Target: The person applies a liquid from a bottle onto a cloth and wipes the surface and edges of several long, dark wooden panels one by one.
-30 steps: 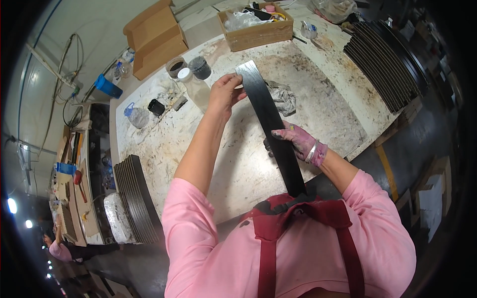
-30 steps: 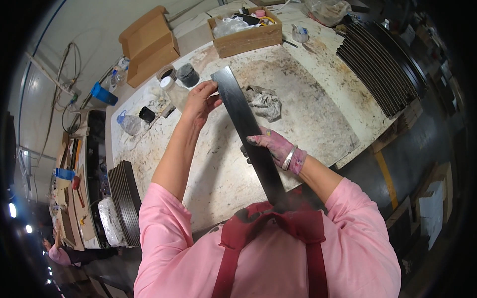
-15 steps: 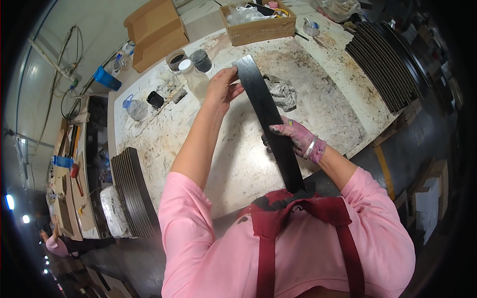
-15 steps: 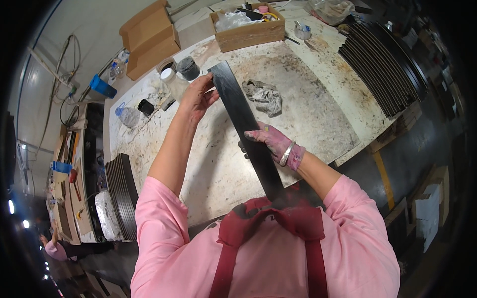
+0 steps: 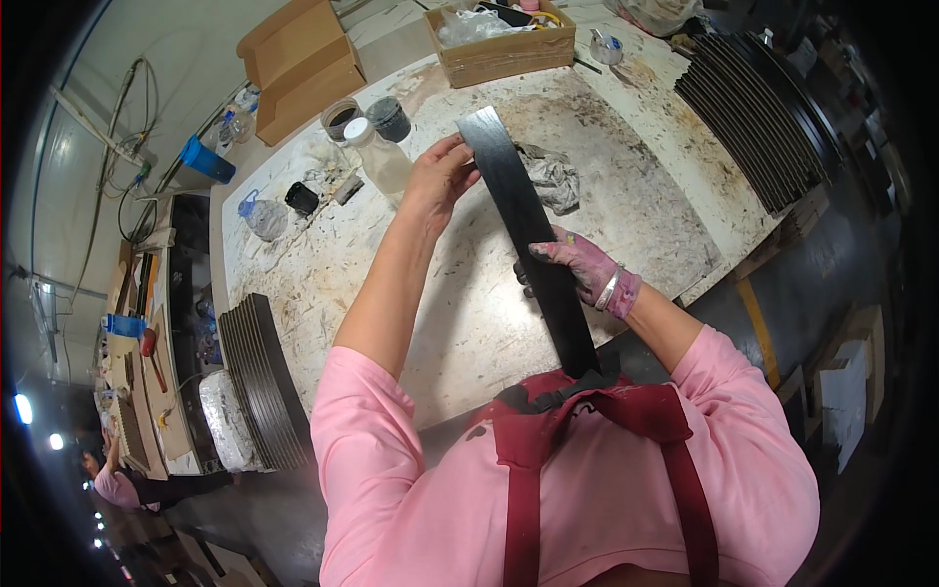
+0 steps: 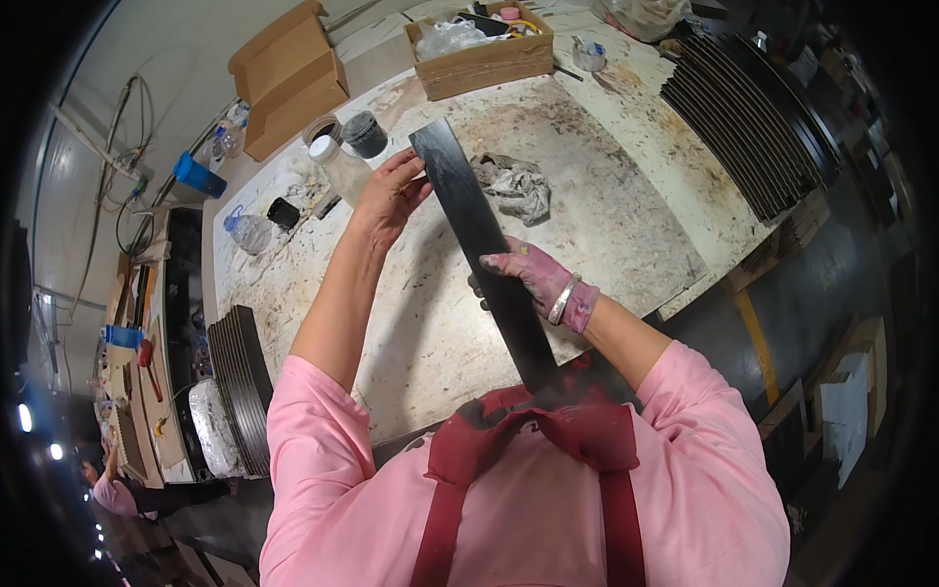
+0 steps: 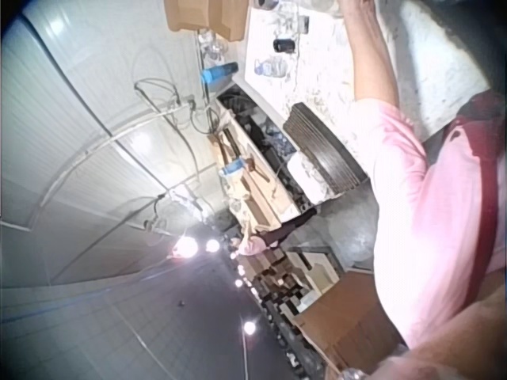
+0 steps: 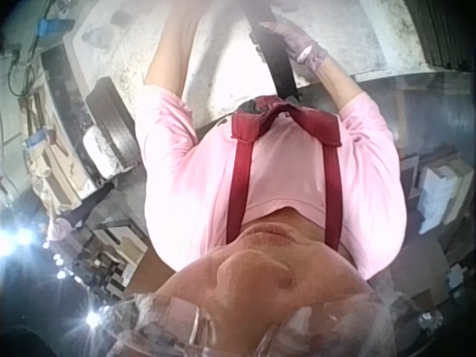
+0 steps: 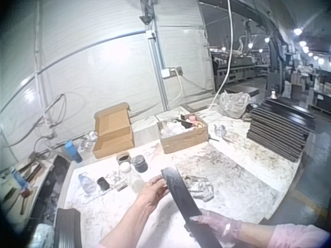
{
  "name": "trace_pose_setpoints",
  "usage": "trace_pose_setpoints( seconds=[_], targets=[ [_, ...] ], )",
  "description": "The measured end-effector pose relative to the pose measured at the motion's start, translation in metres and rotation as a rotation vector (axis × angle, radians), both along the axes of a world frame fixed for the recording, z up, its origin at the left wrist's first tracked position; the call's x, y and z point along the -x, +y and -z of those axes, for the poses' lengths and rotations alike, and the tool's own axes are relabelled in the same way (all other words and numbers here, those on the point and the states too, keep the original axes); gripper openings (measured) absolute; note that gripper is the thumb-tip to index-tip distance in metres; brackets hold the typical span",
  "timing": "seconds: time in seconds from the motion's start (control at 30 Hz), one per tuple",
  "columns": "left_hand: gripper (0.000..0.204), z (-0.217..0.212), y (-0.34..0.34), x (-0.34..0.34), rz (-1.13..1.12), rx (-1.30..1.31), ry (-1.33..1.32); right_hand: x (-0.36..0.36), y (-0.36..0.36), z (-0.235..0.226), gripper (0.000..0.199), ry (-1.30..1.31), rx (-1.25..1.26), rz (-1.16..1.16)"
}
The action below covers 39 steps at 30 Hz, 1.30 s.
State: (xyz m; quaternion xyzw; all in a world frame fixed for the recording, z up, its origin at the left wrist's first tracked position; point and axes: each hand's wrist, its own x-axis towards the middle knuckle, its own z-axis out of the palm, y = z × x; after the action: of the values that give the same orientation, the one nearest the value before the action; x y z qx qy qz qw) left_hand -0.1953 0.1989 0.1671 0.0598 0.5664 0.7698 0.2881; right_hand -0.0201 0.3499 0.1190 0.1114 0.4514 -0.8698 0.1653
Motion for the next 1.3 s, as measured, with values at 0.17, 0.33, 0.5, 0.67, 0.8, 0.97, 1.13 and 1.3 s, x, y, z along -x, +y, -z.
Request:
trace_pose_setpoints(
  seconds=[0.17, 0.33, 0.5, 0.67, 0.8, 0.97, 1.13, 1.3],
  targets=[
    [0.022, 0.003, 0.003, 0.007, -0.025, 0.024, -0.008, 0.001, -0.001, -0.003, 0.036, -0.018, -0.036, 0.007],
    [0.024, 0.012, 0.001, -0.001, -0.038, 0.074, 0.013, 0.003, 0.001, 0.002, 0.036, -0.030, -0.030, -0.022],
    [0.033, 0.017, -0.003, -0.025, 0.024, 0.040, -0.047, 0.040, 0.025, -0.003, 0.031, 0.016, 0.056, -0.005],
    [0.029, 0.049, -0.013, -0.047, 0.095, 0.049, -0.140, 0.078, 0.052, 0.013, 0.027, -0.003, 0.194, 0.114],
    [0.040, 0.066, -0.007, -0.092, 0.240, 0.062, -0.270, 0.088, 0.067, 0.014, 0.017, -0.079, 0.220, 0.116],
    [0.049, 0.089, -0.008, -0.115, 0.405, -0.250, -0.489, 0.089, 0.066, 0.010, 0.026, -0.072, 0.131, 0.165],
    [0.052, 0.073, 0.007, -0.154, 0.522, -0.444, -0.742, 0.077, 0.069, 0.013, 0.037, 0.101, 0.394, 0.076],
    [0.026, 0.083, 0.013, -0.168, 0.386, -0.537, -0.450, 0.061, 0.053, 0.007, 0.050, 0.284, 0.582, 0.027]
  ],
)
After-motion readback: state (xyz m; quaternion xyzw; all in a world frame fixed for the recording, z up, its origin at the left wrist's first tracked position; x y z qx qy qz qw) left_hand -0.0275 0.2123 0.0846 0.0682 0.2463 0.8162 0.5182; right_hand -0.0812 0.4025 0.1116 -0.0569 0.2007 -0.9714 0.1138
